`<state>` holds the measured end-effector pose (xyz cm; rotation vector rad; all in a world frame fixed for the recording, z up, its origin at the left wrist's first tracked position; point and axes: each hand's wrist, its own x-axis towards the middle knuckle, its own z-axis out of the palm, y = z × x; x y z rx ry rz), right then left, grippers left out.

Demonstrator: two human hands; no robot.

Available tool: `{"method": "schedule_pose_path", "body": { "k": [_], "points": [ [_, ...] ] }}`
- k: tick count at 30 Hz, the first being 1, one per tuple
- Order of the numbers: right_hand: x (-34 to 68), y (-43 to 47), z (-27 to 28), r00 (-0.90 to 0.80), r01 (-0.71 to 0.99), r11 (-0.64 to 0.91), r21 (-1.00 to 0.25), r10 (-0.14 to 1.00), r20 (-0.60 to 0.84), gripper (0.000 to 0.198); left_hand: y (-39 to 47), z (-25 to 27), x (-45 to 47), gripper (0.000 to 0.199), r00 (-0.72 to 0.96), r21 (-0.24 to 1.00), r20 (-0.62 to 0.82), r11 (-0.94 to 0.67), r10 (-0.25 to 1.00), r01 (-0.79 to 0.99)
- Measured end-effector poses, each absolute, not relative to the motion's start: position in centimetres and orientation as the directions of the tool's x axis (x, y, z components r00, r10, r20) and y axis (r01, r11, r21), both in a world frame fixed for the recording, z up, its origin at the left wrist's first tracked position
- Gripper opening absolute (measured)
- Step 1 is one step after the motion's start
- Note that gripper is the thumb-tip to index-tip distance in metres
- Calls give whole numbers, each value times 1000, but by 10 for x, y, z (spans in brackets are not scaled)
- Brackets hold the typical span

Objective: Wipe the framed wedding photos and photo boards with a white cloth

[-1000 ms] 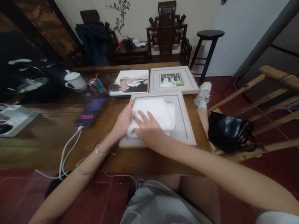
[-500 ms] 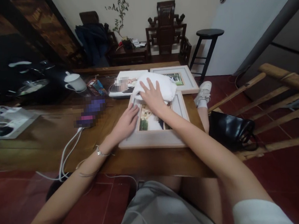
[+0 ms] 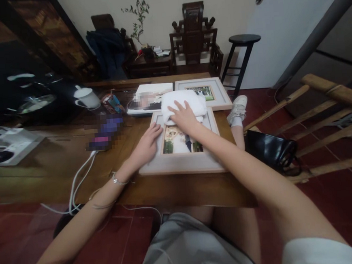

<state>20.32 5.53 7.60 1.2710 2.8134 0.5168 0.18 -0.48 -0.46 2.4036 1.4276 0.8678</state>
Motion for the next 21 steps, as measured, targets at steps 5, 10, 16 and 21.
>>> {"method": "schedule_pose_path", "body": {
  "k": [5, 10, 16, 21],
  "points": [
    [263, 51, 89, -626, 730, 549, 408, 776, 76, 39, -5, -6, 2, 62, 348, 458, 379, -500, 858, 735],
    [311, 38, 94, -554, 757, 466, 458, 830, 72, 42, -5, -4, 3, 61, 328, 454, 386, -488, 862, 746],
    [323, -27, 90, -576, 750, 514, 417, 817, 28, 43, -4, -6, 4, 58, 320, 459, 407, -494, 856, 738],
    [333, -87, 91, -646, 733, 633, 249, 763, -36, 50, -6, -3, 5, 63, 338, 453, 398, -503, 853, 736]
  ]
}}
